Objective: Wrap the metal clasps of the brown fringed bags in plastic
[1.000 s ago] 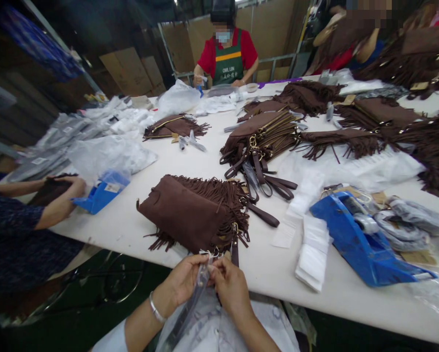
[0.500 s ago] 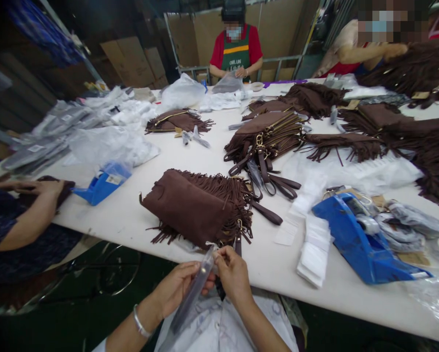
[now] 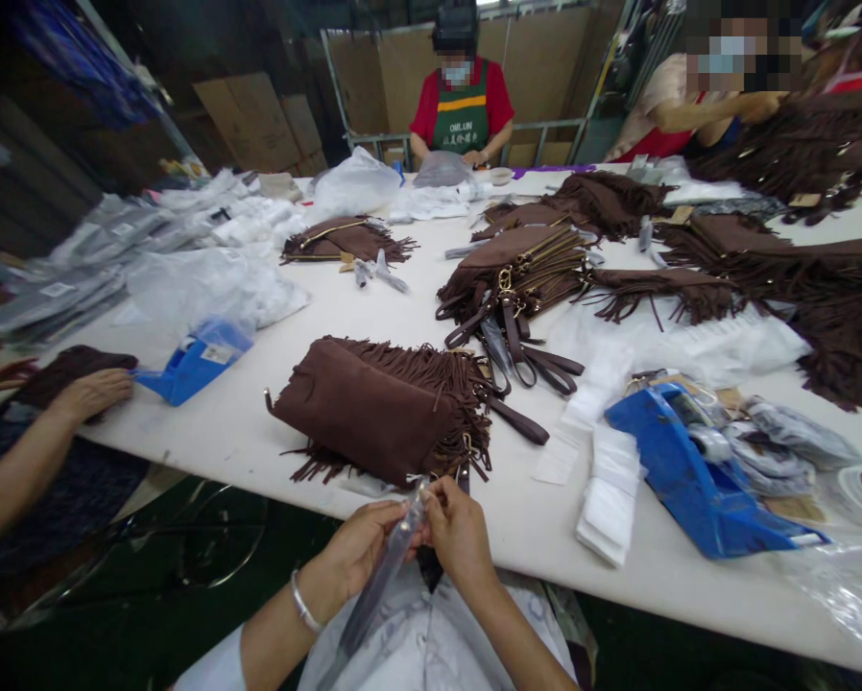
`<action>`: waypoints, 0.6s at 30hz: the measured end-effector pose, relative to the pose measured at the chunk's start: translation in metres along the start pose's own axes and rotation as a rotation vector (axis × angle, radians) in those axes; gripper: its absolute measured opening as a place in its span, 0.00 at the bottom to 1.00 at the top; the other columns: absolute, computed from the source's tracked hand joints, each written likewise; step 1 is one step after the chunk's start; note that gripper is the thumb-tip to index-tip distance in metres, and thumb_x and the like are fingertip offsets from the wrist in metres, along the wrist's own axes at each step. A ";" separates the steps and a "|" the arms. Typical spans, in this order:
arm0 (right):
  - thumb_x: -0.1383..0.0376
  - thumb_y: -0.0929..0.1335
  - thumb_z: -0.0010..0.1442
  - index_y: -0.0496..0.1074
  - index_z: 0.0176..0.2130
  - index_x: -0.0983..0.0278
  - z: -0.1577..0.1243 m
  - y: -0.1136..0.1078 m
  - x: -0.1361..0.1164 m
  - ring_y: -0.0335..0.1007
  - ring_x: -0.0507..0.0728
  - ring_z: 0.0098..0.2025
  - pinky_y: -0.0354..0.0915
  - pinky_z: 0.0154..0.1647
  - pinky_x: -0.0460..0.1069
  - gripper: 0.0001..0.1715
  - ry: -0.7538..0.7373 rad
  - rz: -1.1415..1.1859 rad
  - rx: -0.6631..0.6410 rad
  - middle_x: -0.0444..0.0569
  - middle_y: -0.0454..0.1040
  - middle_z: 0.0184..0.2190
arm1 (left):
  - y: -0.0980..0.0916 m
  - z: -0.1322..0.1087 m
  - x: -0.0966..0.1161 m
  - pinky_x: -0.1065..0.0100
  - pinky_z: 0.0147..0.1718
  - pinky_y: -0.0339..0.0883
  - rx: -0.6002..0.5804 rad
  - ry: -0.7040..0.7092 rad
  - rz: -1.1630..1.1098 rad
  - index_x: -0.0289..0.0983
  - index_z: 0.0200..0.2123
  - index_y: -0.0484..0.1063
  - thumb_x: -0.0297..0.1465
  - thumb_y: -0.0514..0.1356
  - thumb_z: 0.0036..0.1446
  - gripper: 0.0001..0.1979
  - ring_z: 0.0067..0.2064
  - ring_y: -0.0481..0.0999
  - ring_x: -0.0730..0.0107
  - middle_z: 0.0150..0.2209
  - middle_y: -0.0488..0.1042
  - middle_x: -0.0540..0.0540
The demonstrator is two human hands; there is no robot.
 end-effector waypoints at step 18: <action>0.53 0.66 0.57 0.66 0.28 0.63 -0.024 0.012 0.018 0.67 0.54 0.26 0.64 0.27 0.46 0.16 0.068 0.145 0.070 0.43 0.70 0.23 | 0.008 -0.004 -0.001 0.74 0.22 0.57 0.201 0.235 0.096 0.35 0.23 0.67 0.26 0.64 0.41 0.06 0.20 0.67 0.76 0.18 0.70 0.51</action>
Point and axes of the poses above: each hand's wrist, its own z-axis towards the middle knuckle, its own y-axis out of the palm, x = y × z, the point moved 3 cm from there along z, towards the middle knuckle
